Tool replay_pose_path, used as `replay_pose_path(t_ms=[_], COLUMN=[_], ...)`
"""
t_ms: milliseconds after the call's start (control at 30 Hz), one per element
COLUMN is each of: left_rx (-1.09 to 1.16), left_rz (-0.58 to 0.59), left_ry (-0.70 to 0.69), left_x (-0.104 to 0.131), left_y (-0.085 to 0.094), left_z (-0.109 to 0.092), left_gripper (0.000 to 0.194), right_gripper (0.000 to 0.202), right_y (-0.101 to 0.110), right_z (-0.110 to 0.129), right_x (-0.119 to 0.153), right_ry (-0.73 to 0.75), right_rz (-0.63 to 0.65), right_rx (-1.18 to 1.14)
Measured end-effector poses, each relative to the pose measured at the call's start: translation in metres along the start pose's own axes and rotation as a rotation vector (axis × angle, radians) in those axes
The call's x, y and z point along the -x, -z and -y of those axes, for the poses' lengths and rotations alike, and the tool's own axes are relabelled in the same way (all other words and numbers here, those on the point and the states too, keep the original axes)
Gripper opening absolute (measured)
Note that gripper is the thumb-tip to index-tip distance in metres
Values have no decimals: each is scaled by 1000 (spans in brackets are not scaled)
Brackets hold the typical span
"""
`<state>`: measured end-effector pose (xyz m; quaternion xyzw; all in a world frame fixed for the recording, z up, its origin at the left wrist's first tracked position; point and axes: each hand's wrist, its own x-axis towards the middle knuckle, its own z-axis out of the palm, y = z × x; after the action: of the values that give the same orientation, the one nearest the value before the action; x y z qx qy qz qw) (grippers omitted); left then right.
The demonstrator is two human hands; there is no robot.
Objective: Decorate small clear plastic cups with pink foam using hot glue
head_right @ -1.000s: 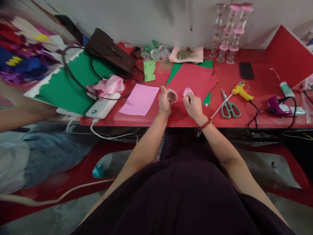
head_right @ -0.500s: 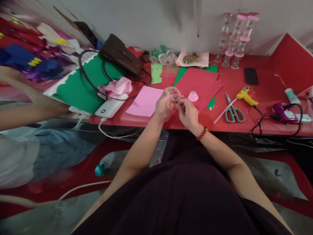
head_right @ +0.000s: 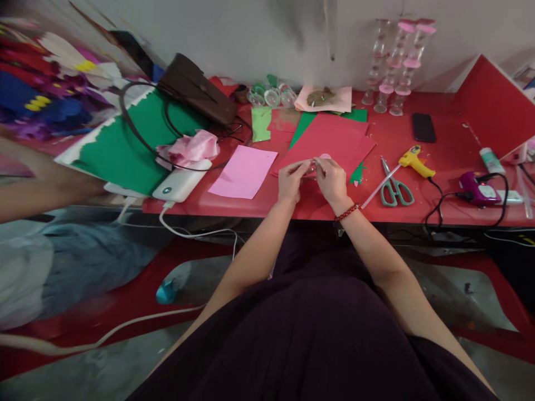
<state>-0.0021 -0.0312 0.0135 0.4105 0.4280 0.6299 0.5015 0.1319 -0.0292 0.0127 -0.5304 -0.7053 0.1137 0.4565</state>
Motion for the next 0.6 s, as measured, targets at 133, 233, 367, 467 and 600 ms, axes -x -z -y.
replay_pose_path(t_ms=[133, 233, 367, 467, 600], left_rx=[35, 35, 56, 59, 57], left_rz=[5, 13, 0, -4, -1], left_ry=[82, 98, 73, 79, 107], left_x=[-4, -5, -6, -6, -5], left_y=[2, 3, 3, 3, 4], left_z=[-1, -1, -2, -2, -2], left_gripper=[27, 21, 12, 9, 10], right_gripper=[31, 30, 30, 30, 28], right_y=[0, -1, -3, -3, -3], right_z=[2, 2, 2, 2, 3], right_x=[0, 1, 1, 1, 1], right_ry=[59, 62, 57, 52, 74], right_rz=[83, 135, 156, 192, 179], right_rx=[123, 180, 215, 217, 247])
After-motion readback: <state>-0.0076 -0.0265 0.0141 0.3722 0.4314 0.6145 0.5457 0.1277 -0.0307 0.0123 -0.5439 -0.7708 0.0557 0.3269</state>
